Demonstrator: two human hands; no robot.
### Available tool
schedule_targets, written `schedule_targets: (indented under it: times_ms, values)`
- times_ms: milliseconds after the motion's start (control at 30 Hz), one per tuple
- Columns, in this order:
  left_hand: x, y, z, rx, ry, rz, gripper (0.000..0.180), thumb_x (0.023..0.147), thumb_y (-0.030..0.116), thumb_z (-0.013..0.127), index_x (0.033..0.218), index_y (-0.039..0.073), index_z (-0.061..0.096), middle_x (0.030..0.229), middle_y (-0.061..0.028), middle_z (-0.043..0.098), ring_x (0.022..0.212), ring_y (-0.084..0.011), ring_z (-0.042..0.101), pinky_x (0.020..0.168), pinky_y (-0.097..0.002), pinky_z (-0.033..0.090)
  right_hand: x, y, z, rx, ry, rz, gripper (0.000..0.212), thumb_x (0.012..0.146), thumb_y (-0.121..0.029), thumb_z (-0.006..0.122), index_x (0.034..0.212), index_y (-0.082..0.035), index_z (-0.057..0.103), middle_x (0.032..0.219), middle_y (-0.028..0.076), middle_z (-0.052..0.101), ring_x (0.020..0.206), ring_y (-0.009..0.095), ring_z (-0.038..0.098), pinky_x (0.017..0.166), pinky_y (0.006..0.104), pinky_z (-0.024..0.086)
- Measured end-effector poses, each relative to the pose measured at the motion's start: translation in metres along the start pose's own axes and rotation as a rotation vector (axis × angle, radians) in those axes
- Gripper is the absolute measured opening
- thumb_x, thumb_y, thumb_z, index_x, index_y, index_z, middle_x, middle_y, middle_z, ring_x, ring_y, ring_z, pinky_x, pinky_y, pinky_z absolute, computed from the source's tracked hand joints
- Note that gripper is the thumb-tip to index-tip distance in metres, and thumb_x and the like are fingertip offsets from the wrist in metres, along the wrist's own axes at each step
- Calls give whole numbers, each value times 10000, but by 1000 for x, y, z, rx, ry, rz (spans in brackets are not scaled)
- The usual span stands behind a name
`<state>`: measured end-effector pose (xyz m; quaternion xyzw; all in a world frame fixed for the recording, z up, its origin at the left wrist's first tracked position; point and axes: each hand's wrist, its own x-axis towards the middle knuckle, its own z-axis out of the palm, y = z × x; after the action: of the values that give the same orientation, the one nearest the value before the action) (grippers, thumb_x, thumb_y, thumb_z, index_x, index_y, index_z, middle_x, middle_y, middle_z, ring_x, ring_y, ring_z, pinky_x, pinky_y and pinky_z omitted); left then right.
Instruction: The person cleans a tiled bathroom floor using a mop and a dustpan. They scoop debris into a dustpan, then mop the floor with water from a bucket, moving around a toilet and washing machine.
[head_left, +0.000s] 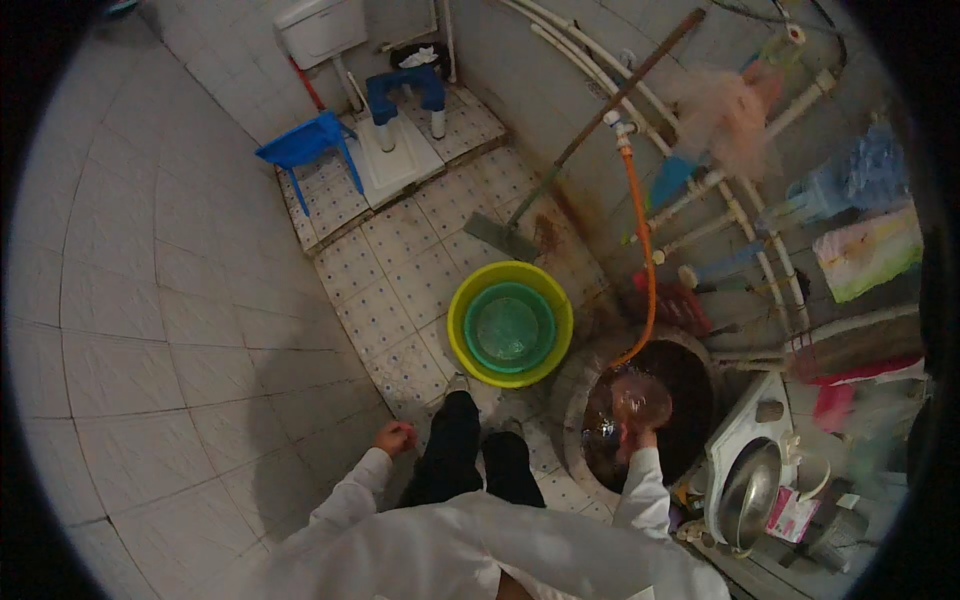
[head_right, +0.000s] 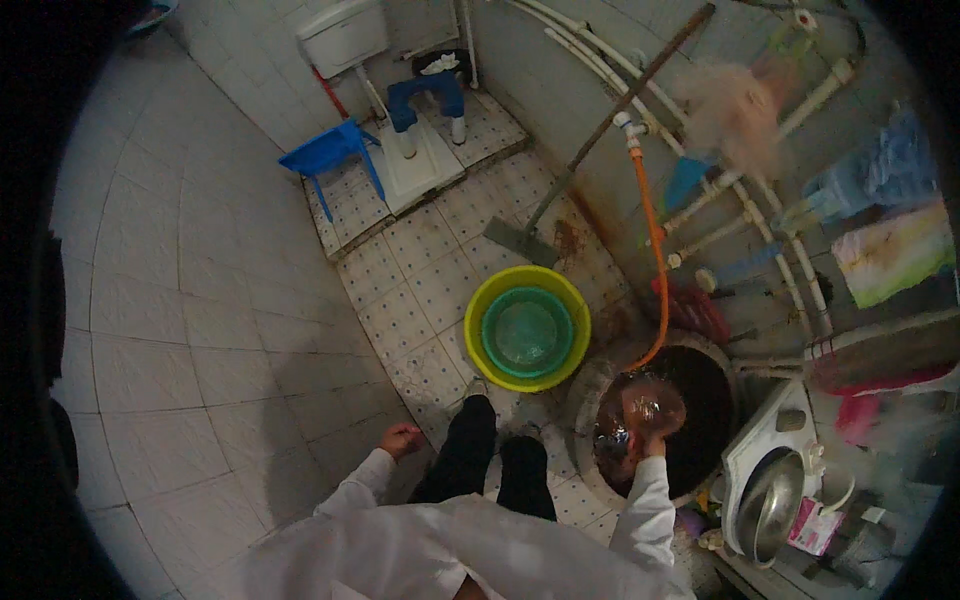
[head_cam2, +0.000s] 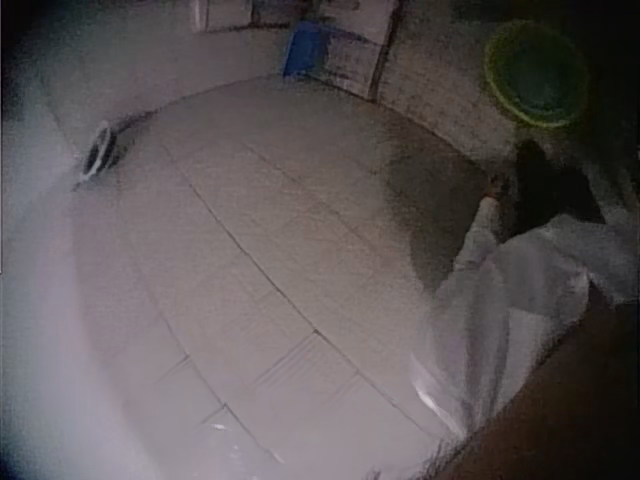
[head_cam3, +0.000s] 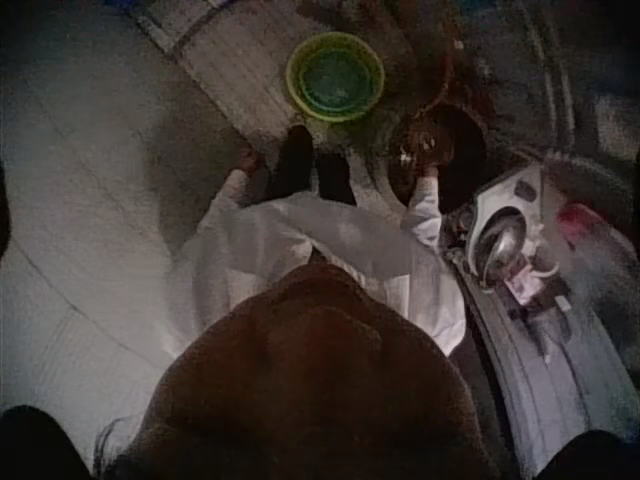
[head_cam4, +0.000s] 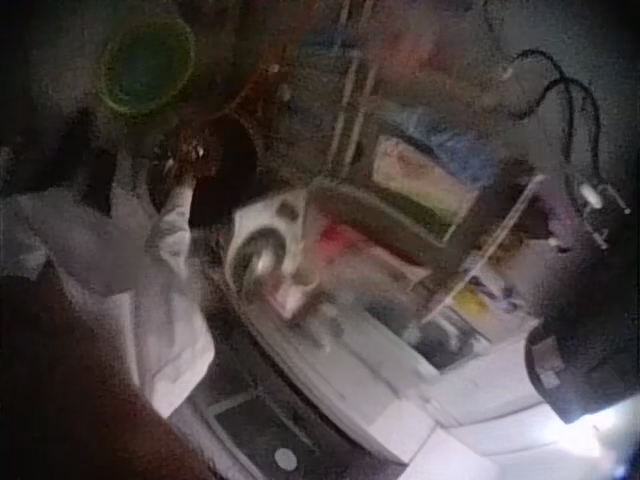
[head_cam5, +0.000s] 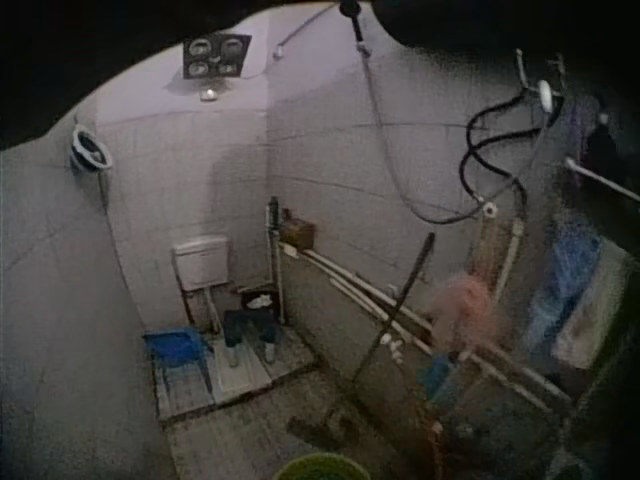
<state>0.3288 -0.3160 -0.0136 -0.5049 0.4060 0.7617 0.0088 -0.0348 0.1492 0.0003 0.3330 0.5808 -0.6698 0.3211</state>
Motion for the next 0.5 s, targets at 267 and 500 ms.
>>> schedule_targets:
  times_ms: [267, 500]
  values:
    - [-22, -41, 18, 473, 77, -215, 139, 806, 122, 536, 926, 77, 589, 828, -81, 614, 739, -192, 595, 646, -320, 494, 74, 133, -142, -776, 830, 202, 317, 801, -297, 570, 920, -4, 587, 760, 112, 605, 595, 192, 571, 495, 328, 469]
    - [-39, -36, 6, 509, 10, -276, 164, 827, 149, 531, 962, 72, 582, 861, -75, 615, 779, -176, 590, 686, -307, 485, 117, 162, -123, -559, 808, 216, 297, 819, -277, 539, 869, 7, 608, 757, 110, 601, 615, 189, 566, 520, 341, 466]
